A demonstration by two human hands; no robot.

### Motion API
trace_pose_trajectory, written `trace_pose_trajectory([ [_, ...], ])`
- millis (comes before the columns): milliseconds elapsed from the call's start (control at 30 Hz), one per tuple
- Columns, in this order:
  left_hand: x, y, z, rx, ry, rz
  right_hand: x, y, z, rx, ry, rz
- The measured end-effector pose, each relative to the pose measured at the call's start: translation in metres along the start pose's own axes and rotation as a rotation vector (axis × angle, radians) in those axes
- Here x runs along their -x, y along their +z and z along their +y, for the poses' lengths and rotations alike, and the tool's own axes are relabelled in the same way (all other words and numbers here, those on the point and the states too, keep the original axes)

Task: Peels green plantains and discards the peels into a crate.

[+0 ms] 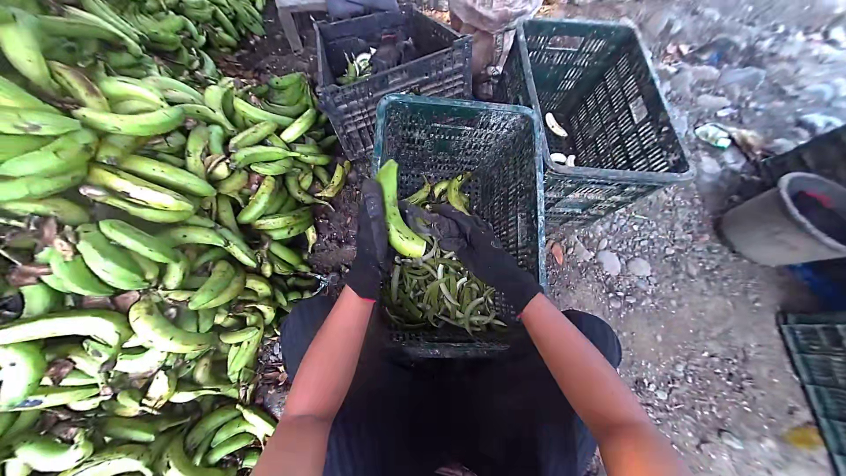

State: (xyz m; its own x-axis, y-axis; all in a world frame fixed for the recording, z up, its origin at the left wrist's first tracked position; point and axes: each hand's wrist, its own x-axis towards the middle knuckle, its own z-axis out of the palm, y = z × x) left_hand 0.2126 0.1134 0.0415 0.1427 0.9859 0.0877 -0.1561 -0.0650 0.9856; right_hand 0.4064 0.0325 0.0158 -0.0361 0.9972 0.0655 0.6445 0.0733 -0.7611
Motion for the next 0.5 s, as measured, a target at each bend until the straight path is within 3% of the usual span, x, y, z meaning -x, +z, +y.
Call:
trace_pose_trajectory([
  [133, -0.004, 0.004, -0.006, 0.184, -0.146, -0.104, 0.008, 0.008, 0.004, 0.179, -0.079, -0.036],
  [267, -0.005, 0.002, -0.008, 0.125, -0.192, -0.086, 0.013, 0.015, 0.003, 0.238, -0.151, 0.092],
  [400, -0.002, 0.012, -0.011, -0.081, -0.13, -0.013, 0.01, 0.019, -0.003, 0.176, 0.087, 0.077],
  [500, 0.01, 0.022, -0.037, -0.191, -0.089, 0.028, -0.006, 0.023, -0.002, 0.186, 0.32, 0.145],
])
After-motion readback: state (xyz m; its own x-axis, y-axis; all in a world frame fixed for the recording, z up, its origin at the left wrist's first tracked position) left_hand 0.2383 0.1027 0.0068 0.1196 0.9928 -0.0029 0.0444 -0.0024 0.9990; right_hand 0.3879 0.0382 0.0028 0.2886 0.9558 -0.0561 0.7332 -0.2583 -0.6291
